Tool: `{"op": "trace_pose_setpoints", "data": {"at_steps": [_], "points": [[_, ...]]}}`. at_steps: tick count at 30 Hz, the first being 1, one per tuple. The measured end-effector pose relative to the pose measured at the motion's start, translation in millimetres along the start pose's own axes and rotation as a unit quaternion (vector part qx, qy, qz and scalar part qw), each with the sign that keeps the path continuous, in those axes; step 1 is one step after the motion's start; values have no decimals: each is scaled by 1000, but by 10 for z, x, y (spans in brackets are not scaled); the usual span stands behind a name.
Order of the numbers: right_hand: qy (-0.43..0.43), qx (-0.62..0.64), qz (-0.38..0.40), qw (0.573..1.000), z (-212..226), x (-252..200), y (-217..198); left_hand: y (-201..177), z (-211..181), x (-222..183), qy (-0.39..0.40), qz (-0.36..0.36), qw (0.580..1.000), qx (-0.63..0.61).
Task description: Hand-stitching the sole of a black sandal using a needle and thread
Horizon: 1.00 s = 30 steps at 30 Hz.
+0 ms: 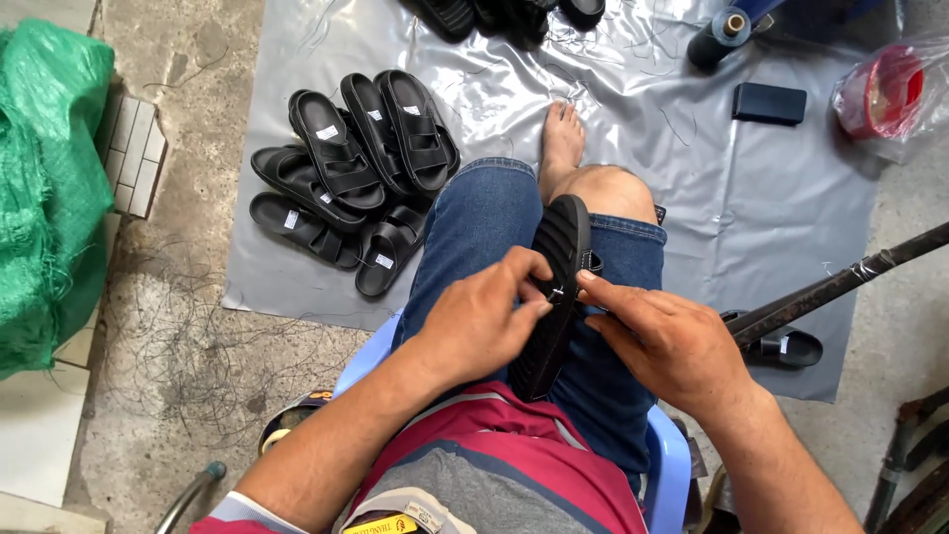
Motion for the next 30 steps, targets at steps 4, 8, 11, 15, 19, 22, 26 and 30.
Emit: {"op": "trace_pose_setpoints", "data": {"at_steps": [4, 8, 11, 15, 19, 22, 26, 30], "points": [[1, -16, 17, 1000, -11, -15, 11, -16, -274, 7, -26, 48, 998, -25], [-1, 7, 70, 998, -31, -21, 21, -69, -485, 37, -34, 107, 994, 6], [35, 6, 183, 982, -267, -154, 88, 19, -315, 58, -40, 119, 991, 34], [50, -70, 119, 989, -465, -224, -233, 5, -341, 78, -34, 130, 989, 62], [32, -41, 95, 994, -319, -218, -303, 120, -444, 64, -13, 121, 988, 92], [11, 32, 76, 997, -220, -217, -311, 142, -526, 39, 71, 21, 992, 98], [77, 56, 134, 986, -328, -273, -188, 88, -538, 38, 81, -38, 995, 52], [235, 203, 159, 937, -487, -383, 189, 124, -452, 22, 64, -34, 997, 36]]}}
Point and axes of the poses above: each hand's wrist, its own x-axis towards the middle knuckle, its own y-axis out of the palm, z = x × y, the point moved 9 cm from there along x, towards the middle knuckle, and after that the axes turned 13 degrees about -x, right-handed, at the moved point
